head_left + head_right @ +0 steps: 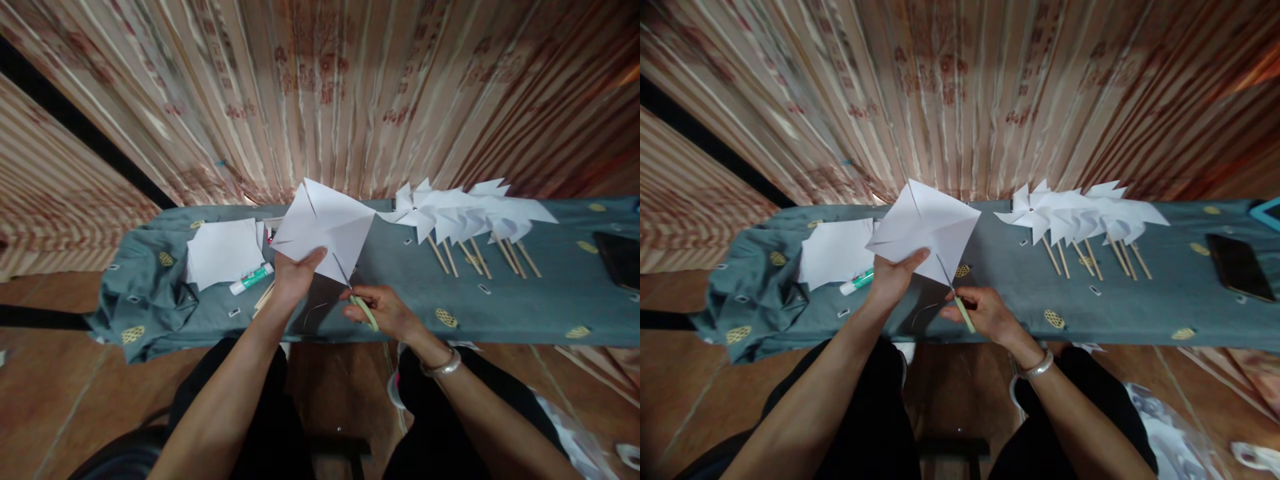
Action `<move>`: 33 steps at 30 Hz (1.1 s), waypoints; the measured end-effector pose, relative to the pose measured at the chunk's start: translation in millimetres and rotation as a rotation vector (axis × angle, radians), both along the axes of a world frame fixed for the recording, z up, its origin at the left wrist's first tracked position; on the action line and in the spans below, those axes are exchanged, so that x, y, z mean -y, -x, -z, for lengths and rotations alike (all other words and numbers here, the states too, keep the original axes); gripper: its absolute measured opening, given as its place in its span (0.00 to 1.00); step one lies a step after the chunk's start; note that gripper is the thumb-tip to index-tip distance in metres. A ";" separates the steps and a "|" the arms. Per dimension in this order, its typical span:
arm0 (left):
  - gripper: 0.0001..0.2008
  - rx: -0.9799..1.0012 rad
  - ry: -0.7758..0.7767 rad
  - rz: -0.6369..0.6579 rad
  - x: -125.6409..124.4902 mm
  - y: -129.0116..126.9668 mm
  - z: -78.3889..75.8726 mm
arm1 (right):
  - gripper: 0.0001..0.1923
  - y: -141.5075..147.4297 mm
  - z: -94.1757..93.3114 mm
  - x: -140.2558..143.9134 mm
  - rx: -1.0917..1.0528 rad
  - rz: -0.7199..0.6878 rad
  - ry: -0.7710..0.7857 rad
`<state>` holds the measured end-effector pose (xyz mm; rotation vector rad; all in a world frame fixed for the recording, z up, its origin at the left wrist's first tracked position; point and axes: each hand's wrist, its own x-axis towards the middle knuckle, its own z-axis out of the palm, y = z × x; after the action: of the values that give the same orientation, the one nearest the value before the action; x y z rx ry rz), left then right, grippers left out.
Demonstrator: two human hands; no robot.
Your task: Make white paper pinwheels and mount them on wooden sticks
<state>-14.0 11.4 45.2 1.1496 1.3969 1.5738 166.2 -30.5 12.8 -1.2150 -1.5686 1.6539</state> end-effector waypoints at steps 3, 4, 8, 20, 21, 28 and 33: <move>0.17 0.008 0.005 0.020 2.2 -2.9 -0.9 | 0.27 -0.4 0.9 0.0 0.005 0.000 -0.023; 0.16 0.011 0.006 0.028 2.7 -3.6 -0.9 | 0.27 -0.5 1.3 -0.1 0.007 0.001 -0.028; 0.16 0.024 0.007 0.046 3.2 -3.4 0.9 | 0.27 -0.2 1.4 -0.5 0.002 0.014 -0.010; 0.19 0.012 0.013 0.044 2.2 -2.2 9.5 | 0.27 3.3 -1.8 -0.4 -0.012 0.055 0.012; 0.21 0.016 0.012 0.045 2.3 -2.7 10.7 | 0.28 3.6 -2.0 -0.3 -0.016 0.060 0.017; 0.23 0.026 -0.003 0.051 2.4 -4.0 12.8 | 0.27 5.0 -3.5 -0.4 -0.042 0.083 0.000; 0.21 0.034 0.009 0.037 3.2 -4.1 10.1 | 0.27 6.5 -1.4 0.0 -0.059 0.107 0.044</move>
<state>-9.9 8.2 35.1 1.1322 1.3524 1.5524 159.7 -30.6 14.2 -1.2394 -1.4140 1.6484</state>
